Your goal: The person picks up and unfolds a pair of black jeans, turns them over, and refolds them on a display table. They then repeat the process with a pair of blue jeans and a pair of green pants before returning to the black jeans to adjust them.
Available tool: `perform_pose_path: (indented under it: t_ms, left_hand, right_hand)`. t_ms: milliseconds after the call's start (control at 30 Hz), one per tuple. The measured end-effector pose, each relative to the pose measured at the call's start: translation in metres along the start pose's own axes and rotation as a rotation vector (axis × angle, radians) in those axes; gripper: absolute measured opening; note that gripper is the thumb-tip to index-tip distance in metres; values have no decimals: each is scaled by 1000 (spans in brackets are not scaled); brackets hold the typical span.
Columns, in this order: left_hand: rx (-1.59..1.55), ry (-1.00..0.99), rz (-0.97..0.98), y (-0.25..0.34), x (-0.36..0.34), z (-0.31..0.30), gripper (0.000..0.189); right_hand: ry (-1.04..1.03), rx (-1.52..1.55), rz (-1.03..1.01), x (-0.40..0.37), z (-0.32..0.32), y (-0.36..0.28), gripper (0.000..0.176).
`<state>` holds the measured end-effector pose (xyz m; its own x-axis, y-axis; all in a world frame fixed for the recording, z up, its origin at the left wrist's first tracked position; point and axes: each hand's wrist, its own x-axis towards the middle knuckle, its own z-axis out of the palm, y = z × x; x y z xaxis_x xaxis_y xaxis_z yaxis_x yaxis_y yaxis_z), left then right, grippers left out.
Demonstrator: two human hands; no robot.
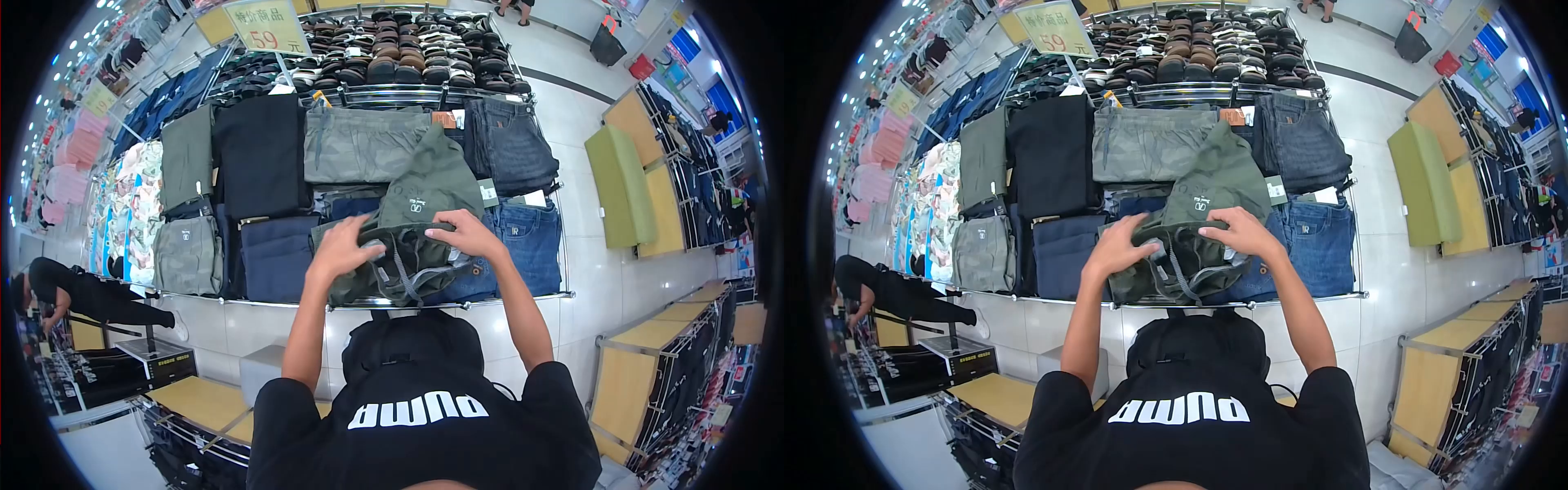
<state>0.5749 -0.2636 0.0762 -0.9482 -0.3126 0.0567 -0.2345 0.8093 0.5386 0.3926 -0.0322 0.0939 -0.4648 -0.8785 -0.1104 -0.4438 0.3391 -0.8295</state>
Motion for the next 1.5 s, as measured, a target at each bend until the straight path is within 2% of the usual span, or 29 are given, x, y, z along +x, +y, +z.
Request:
perform_pose_path:
  t_ms: [67, 100, 167, 200, 267, 400, 500, 633, 700, 833, 900, 1067, 1133, 1233, 1300, 1333, 1367, 1433, 1500]
  left_hand:
    - [-325, 34, 205, 17, 16, 14, 37]
    - [-327, 34, 203, 21, 25, 17, 37]
    - [-417, -287, 50, 25, 37, 22, 32]
    - [-433, -189, 154, 27, 38, 25, 26]
    - [-506, -242, 158, 22, 42, 22, 26]
    - [-625, -318, 124, 13, 48, 30, 27]
    - [-721, -318, 53, 7, 49, 35, 31]
    - [-639, -464, -25, 15, 49, 35, 35]
    - [-636, -357, 86, 28, 47, 31, 40]
    - [-546, -394, 119, 22, 53, 20, 42]
    - [-543, -497, 47, 20, 50, 19, 43]
    - [-557, -500, 90, 16, 49, 32, 40]
    - [-526, -406, 149, 17, 46, 34, 37]
    - [-653, -369, 112, 5, 42, 24, 33]
    - [-533, -383, 75, -2, 42, 18, 29]
    - [-510, -419, 40, -1, 41, 18, 27]
    - [-487, -456, 5, -1, 41, 18, 26]
    - [-546, -415, -6, 1, 40, 18, 24]
    - [-618, -391, -51, -3, 44, 24, 25]
  right_hand:
    - [24, 19, -1, 5, 3, -11, 37]
    - [21, 19, -1, 7, 5, -9, 37]
    - [27, 151, -2, 13, 8, -3, 37]
    - [27, 151, -3, 14, 7, 0, 37]
    - [120, 154, -36, 13, -2, 9, 30]
    - [30, 248, 124, 19, -10, 30, 30]
    - [12, 255, 33, 20, -1, 24, 35]
    - [68, 86, -44, 29, 18, 10, 37]
    - [124, 42, -49, 34, 24, 3, 40]
    - [111, 16, -81, 39, 21, 4, 45]
    - [93, -151, -153, 36, 23, 8, 50]
    - [55, -312, -82, 30, 24, 13, 54]
    - [26, -332, -58, 29, 24, 17, 54]
    - [59, -314, -124, 21, 19, 33, 49]
    - [-36, -204, 20, 14, 9, 39, 42]
    - [-11, -195, -43, 12, 12, 35, 34]
    - [-9, -194, -43, 13, 13, 39, 34]
    - [136, -65, -144, 17, 17, 51, 29]
    - [145, -52, -150, 18, 15, 53, 27]
